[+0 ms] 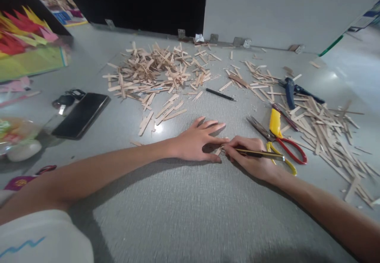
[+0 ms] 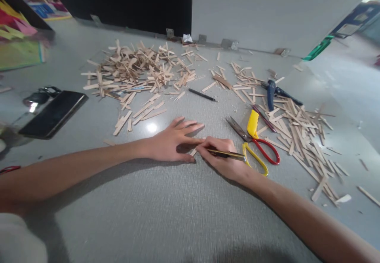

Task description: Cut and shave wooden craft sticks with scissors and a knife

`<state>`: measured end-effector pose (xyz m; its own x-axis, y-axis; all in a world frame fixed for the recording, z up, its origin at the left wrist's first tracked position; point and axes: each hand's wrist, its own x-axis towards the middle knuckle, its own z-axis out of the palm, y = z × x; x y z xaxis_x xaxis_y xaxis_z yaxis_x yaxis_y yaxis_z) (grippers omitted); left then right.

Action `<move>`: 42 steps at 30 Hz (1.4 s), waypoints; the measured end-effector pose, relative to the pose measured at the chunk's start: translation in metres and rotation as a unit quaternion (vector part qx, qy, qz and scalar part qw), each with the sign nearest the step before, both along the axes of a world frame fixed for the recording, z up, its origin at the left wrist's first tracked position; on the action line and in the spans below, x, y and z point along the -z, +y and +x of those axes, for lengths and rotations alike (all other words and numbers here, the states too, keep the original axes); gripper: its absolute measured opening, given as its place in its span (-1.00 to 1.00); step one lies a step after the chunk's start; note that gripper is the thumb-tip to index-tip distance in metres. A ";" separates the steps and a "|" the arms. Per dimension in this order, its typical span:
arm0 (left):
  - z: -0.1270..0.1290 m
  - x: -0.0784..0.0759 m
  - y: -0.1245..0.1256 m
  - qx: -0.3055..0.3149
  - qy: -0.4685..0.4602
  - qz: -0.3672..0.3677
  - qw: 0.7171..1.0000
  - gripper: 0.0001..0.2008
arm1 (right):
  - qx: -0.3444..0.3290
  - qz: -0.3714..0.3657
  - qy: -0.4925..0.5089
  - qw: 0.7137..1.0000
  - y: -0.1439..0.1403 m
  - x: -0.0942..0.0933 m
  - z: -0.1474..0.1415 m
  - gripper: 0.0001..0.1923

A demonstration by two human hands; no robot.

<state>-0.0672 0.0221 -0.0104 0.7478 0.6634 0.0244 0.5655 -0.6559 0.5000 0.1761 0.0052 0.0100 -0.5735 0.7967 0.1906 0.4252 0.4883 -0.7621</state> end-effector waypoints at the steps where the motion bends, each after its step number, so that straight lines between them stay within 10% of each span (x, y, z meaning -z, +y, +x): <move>1: 0.000 0.000 0.000 -0.002 0.000 0.001 1.000 -0.30 | -0.004 -0.003 0.000 1.000 0.000 0.001 0.000 -0.64; 29: 0.003 -0.008 -0.001 -0.004 0.015 -0.052 0.999 -0.43 | -0.080 0.153 -0.003 0.985 0.005 0.017 -0.001 -0.61; 42: 0.004 -0.010 -0.003 -0.013 0.017 -0.056 0.998 -0.38 | -0.053 0.062 -0.009 0.997 0.003 0.004 -0.003 -0.56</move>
